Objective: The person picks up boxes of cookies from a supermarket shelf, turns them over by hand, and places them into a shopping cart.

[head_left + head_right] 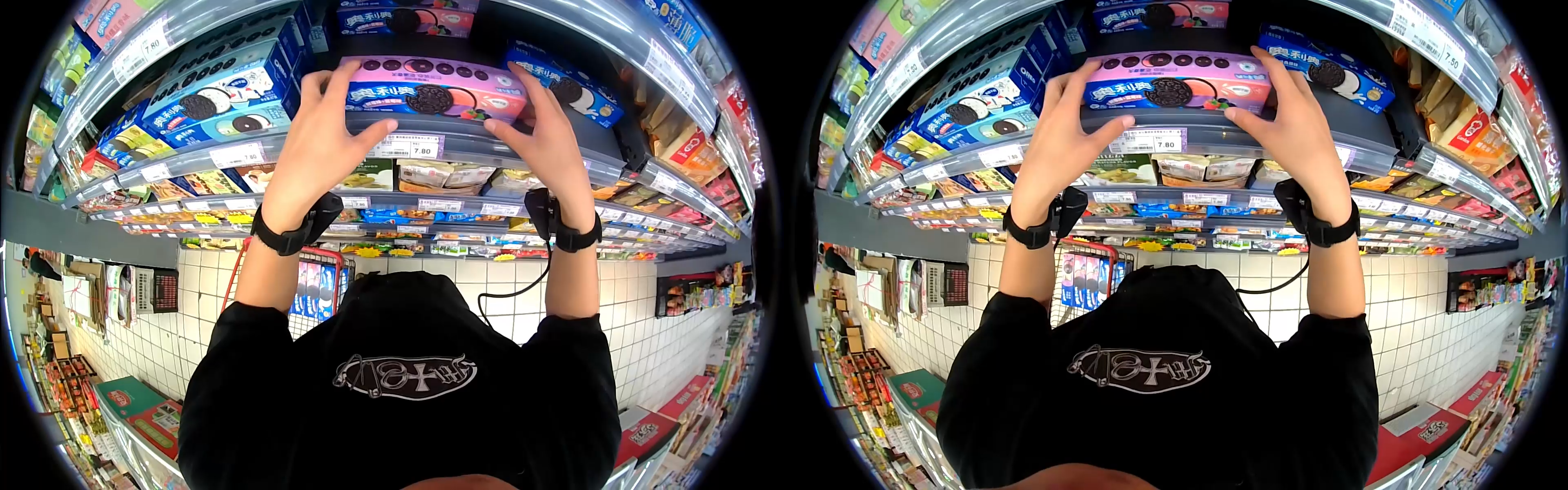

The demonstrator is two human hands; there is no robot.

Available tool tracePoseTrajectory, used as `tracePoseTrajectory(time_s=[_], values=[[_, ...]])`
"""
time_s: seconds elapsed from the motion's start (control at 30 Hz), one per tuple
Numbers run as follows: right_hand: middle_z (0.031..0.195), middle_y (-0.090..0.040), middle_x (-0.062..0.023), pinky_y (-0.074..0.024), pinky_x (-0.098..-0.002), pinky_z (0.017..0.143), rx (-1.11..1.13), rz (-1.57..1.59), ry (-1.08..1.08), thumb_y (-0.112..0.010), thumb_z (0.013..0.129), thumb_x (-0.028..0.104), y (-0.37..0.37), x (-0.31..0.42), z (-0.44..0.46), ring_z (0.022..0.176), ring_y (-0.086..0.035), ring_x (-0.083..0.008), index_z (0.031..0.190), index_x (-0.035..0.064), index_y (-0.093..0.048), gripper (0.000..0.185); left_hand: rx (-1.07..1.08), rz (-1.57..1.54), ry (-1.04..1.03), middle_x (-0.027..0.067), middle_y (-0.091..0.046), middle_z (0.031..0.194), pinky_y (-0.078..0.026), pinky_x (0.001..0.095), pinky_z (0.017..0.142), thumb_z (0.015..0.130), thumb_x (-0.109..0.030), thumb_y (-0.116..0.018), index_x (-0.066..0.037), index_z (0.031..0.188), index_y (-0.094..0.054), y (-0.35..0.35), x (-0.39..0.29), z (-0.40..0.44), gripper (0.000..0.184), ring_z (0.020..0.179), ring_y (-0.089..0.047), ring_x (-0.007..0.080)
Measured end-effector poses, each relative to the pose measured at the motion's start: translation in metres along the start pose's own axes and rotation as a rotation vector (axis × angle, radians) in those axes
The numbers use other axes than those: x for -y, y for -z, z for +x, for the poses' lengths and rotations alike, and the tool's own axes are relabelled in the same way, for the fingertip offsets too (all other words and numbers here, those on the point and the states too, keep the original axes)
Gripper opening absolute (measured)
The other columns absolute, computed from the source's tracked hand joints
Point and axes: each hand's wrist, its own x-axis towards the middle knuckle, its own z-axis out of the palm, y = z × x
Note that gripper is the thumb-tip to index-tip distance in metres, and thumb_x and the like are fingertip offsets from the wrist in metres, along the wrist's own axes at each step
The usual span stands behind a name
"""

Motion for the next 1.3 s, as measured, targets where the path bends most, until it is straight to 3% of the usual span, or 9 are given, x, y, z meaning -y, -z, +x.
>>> tracePoseTrajectory(time_s=[0.17, 0.3, 0.47, 0.57, 0.7, 0.8, 1.0, 1.2, 1.3], values=[[0.104, -0.063, -0.0161, -0.0496, -0.0334, 0.08, 0.084, -0.005, -0.038, -0.077, 0.072, 0.02, 0.007, 0.003, 0.005, 0.091, -0.063, -0.026, 0.129, 0.0121, -0.05, 0.063, -0.079, 0.022, -0.109, 0.0201, -0.057, 0.121, -0.044, 0.0409, 0.095, 0.069, -0.02, -0.079, -0.008, 0.127, -0.049, -0.009, 0.006, 0.0, 0.066, 0.114, -0.052, 0.0382], [0.112, -0.062, -0.0102, -0.0477, -0.027, 0.084, -0.105, 0.116, 0.062, -0.077, 0.073, 0.009, -0.006, -0.005, -0.007, 0.1, -0.06, -0.0168, 0.127, 0.0112, -0.052, 0.06, -0.26, -0.103, -0.145, 0.015, -0.063, 0.11, -0.049, 0.0357, 0.083, 0.071, -0.018, -0.077, -0.006, 0.119, -0.057, -0.014, 0.011, -0.008, 0.053, 0.098, -0.063, 0.0324], [0.13, -0.052, -0.0175, -0.0471, -0.0323, 0.096, -0.362, 0.408, 0.223, -0.074, 0.07, -0.004, -0.002, 0.021, -0.034, 0.114, -0.055, -0.0232, 0.132, 0.0009, -0.043, 0.07, -0.488, -0.74, -0.238, 0.0187, -0.049, 0.129, -0.049, 0.0348, 0.095, 0.079, 0.011, -0.063, 0.001, 0.135, -0.036, -0.019, 0.008, -0.038, 0.063, 0.118, -0.052, 0.025], [0.129, -0.049, -0.0248, -0.0491, -0.0349, 0.095, -0.303, 0.598, 0.367, -0.081, 0.065, 0.001, 0.001, 0.01, -0.05, 0.11, -0.057, -0.0286, 0.134, -0.0027, -0.038, 0.081, -0.569, -0.881, -0.233, 0.0186, -0.045, 0.129, -0.05, 0.0361, 0.094, 0.073, 0.009, -0.069, -0.001, 0.139, -0.029, -0.019, 0.006, -0.061, 0.078, 0.118, -0.051, 0.0263], [0.131, -0.046, -0.0297, -0.048, -0.0376, 0.096, -0.184, 0.722, 0.339, -0.082, 0.065, 0.006, -0.008, -0.006, -0.071, 0.118, -0.053, -0.0317, 0.132, -0.0018, -0.04, 0.08, -0.461, -0.928, -0.209, 0.0247, -0.049, 0.128, -0.049, 0.0346, 0.092, 0.068, -0.017, -0.083, 0.002, 0.141, -0.028, -0.034, 0.01, -0.084, 0.093, 0.11, -0.056, 0.0256], [0.134, -0.043, -0.0302, -0.0463, -0.038, 0.098, -0.123, 0.745, 0.262, -0.082, 0.065, 0.005, -0.015, -0.018, -0.087, 0.121, -0.05, -0.0316, 0.131, -0.0011, -0.042, 0.077, -0.407, -1.038, -0.03, 0.0212, -0.053, 0.125, -0.049, 0.0327, 0.089, 0.067, -0.014, -0.083, 0.005, 0.141, -0.027, -0.045, 0.006, -0.102, 0.094, 0.108, -0.058, 0.0216], [0.143, -0.033, -0.026, -0.0445, -0.0385, 0.1, 0.067, 0.949, 0.163, -0.08, 0.065, 0.001, -0.02, -0.026, -0.097, 0.127, -0.044, -0.0298, 0.132, 0.0005, -0.043, 0.076, -0.446, -1.296, 0.247, 0.0129, -0.057, 0.119, -0.043, 0.0337, 0.096, 0.083, -0.01, -0.068, 0.006, 0.131, -0.043, -0.058, -0.006, -0.119, 0.057, 0.107, -0.056, 0.0187], [0.131, -0.049, -0.0129, -0.0445, -0.0304, 0.095, 0.331, 0.837, -0.141, -0.08, 0.068, 0.003, -0.016, -0.036, -0.101, 0.115, -0.052, -0.019, 0.128, -0.0005, -0.05, 0.067, -0.437, -1.556, 0.256, 0.0129, -0.061, 0.111, -0.054, 0.0351, 0.083, 0.088, -0.017, -0.063, 0.003, 0.12, -0.05, -0.072, -0.025, -0.12, 0.04, 0.098, -0.063, 0.0214], [0.122, -0.055, -0.0108, -0.0446, -0.0282, 0.091, 0.368, 0.836, -0.096, -0.077, 0.074, 0.004, -0.016, -0.043, -0.099, 0.108, -0.055, -0.0159, 0.127, -0.0001, -0.052, 0.059, -0.448, -1.529, 0.28, 0.0116, -0.063, 0.106, -0.055, 0.0357, 0.078, 0.087, -0.016, -0.065, 0.003, 0.117, -0.052, -0.083, -0.033, -0.126, 0.038, 0.092, -0.064, 0.0212]])
